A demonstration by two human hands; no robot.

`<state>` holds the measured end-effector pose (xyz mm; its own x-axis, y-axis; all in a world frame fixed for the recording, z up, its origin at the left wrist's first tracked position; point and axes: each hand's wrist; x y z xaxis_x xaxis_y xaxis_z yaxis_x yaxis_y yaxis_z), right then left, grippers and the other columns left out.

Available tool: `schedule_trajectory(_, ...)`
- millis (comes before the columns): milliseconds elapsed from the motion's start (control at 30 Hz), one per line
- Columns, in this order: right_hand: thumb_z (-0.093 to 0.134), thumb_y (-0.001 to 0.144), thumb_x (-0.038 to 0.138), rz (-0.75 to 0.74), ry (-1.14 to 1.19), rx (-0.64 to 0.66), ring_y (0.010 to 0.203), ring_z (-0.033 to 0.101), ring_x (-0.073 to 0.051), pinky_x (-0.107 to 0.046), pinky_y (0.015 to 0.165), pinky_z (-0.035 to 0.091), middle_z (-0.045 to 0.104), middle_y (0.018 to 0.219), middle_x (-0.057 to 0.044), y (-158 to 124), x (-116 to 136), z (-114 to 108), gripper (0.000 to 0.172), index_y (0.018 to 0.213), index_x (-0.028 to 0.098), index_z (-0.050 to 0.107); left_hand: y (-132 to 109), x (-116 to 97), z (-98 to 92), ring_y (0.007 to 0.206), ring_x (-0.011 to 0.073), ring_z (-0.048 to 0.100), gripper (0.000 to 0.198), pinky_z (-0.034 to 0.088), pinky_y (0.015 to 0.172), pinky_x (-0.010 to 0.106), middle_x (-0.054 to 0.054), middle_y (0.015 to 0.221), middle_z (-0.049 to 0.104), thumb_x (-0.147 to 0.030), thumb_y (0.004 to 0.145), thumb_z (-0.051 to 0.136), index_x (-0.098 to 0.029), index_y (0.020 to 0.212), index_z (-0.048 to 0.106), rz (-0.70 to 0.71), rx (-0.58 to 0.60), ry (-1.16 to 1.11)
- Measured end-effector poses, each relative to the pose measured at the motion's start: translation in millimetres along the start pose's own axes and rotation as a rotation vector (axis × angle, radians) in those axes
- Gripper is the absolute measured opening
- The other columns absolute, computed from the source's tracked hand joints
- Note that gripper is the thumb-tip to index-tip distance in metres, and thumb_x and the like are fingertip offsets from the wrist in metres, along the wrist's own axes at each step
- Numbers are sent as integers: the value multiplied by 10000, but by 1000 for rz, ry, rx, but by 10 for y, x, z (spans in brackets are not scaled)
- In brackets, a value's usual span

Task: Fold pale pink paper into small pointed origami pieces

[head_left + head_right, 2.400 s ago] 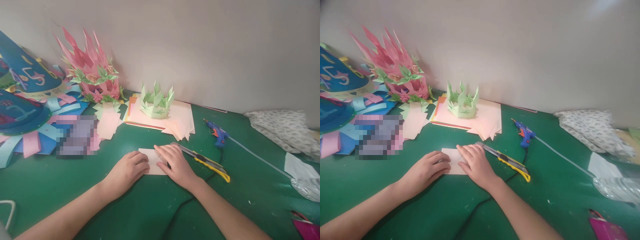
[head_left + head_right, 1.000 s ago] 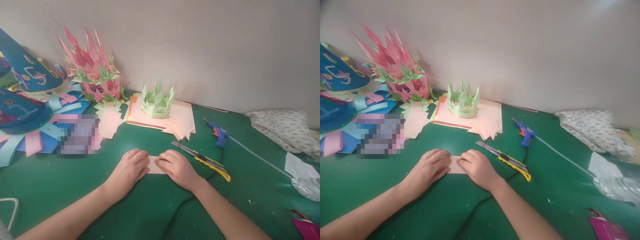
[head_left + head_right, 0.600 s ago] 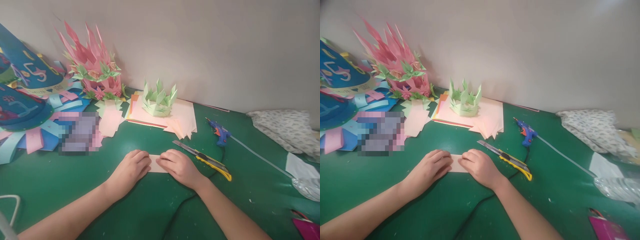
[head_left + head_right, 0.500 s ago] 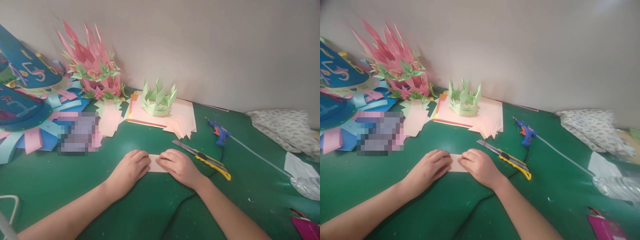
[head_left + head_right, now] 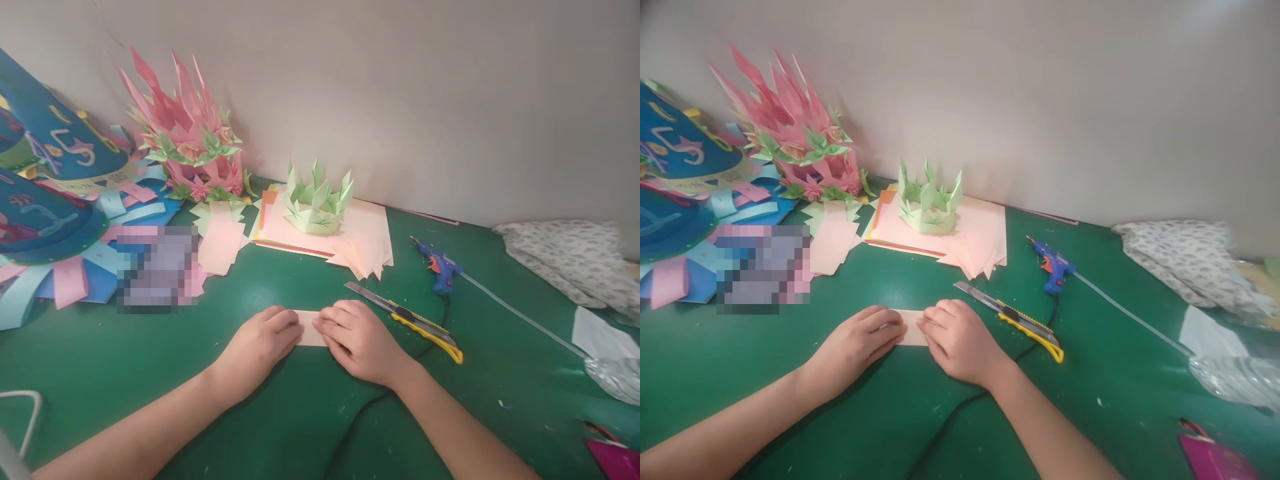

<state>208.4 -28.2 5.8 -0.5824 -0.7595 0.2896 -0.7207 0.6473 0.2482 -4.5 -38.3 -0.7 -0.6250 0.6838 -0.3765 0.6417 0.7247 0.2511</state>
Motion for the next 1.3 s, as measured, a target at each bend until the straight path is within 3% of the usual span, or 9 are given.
schedule_trajectory(200,418,886,162,114,-119,-23,757,498,-178,-323,663,409,611,808,-72,44,162,81,209,894,130,625,-18,8,17,739,137,506,280,444,653,244,34,791,555,-177,913,342,-176,828,609,-10,13,-8)
schedule_trajectory(367,413,899,165,95,-71,-42,806,519,-176,-319,715,430,615,839,-66,35,125,116,210,897,143,621,-21,32,24,743,135,509,279,446,658,241,33,797,558,-167,908,353,-176,810,613,-14,12,-27)
schedule_trajectory(633,408,905,185,145,-116,-70,778,550,-156,-274,678,460,617,798,-57,15,142,136,234,828,165,628,-18,20,25,734,133,512,286,451,666,244,33,795,558,-176,911,347,-172,795,608,-8,6,-26)
schedule_trajectory(967,404,908,195,136,-155,-56,812,555,-155,-258,684,457,612,811,-62,-11,154,120,222,884,161,622,-28,0,31,711,142,500,243,441,632,258,35,829,567,-178,905,356,-185,865,595,-18,41,97)
schedule_trajectory(1200,372,916,185,133,-142,-15,810,533,-180,-299,693,441,590,847,-79,30,176,140,249,1067,148,567,1,-14,31,760,167,501,221,457,676,304,56,965,579,-135,889,358,-176,896,574,-17,99,155)
schedule_trajectory(1300,366,910,162,159,-160,-37,755,518,-171,-292,674,424,571,775,-70,36,179,132,237,955,146,598,-8,-6,40,774,172,494,214,460,690,316,61,1018,575,-120,879,368,-179,908,573,-22,104,133)
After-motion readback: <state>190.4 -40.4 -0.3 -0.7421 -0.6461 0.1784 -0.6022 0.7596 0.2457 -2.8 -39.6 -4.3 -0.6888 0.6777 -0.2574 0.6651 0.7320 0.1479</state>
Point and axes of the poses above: each hand's wrist, its own y-axis towards the middle knuckle, its own z-axis out of the palm, x = y × z
